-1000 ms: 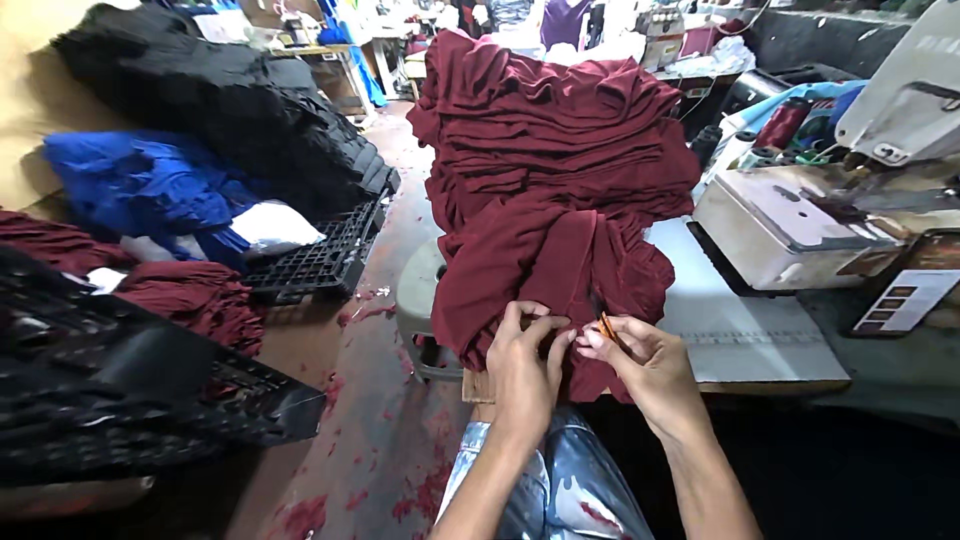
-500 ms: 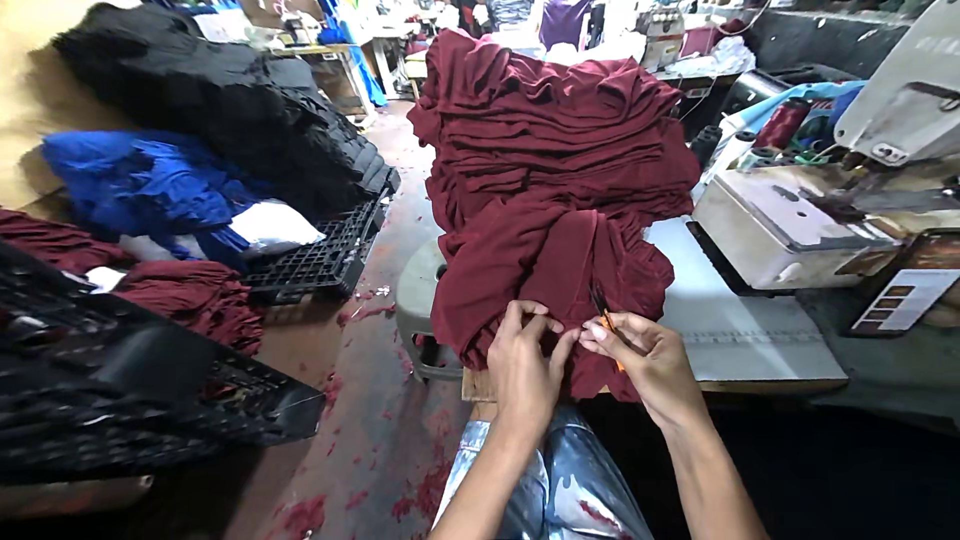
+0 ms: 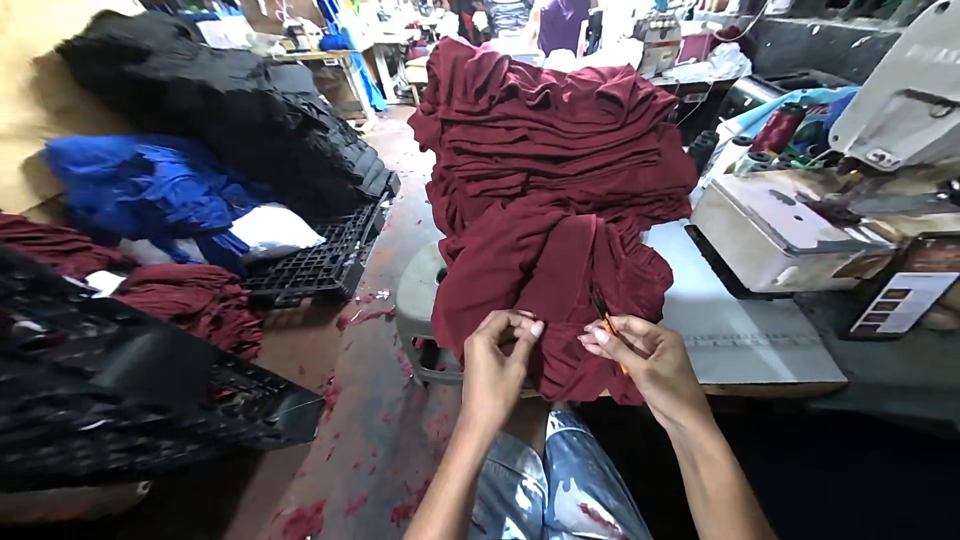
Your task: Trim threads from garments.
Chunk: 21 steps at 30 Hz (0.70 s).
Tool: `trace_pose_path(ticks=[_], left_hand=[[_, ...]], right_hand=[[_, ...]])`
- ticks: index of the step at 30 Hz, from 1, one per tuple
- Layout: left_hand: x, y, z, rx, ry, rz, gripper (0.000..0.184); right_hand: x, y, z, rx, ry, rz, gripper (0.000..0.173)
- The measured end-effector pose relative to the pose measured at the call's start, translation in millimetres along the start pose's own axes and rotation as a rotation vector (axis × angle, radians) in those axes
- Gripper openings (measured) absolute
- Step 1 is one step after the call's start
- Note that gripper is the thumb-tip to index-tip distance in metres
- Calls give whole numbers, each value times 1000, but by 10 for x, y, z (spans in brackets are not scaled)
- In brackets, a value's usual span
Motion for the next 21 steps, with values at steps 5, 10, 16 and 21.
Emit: trace_pose_path(ticks=[5, 10, 16, 21], left_hand=[[-228, 34, -38, -184, 74, 384, 13], [-87, 43, 43, 8, -27, 143, 10], [138, 108, 41, 282, -105, -231, 11], [127, 66, -23, 296, -61, -291, 9]], right_hand=[[-24, 26, 12, 43, 6, -25, 15], [-7, 62, 8, 80, 19, -61, 13], [-70, 12, -98, 187, -24, -579, 13], [-236, -23, -186, 263, 13, -723, 13]])
Point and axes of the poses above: each hand's wrist, its own z-axis towards the middle knuckle, its own x-axis out of the back of the hand, y = z × x, the point moved 1 cm from there along z, towards the middle knuckle, and after that the axes turned 6 degrees about -x, right-handed, at the moved point
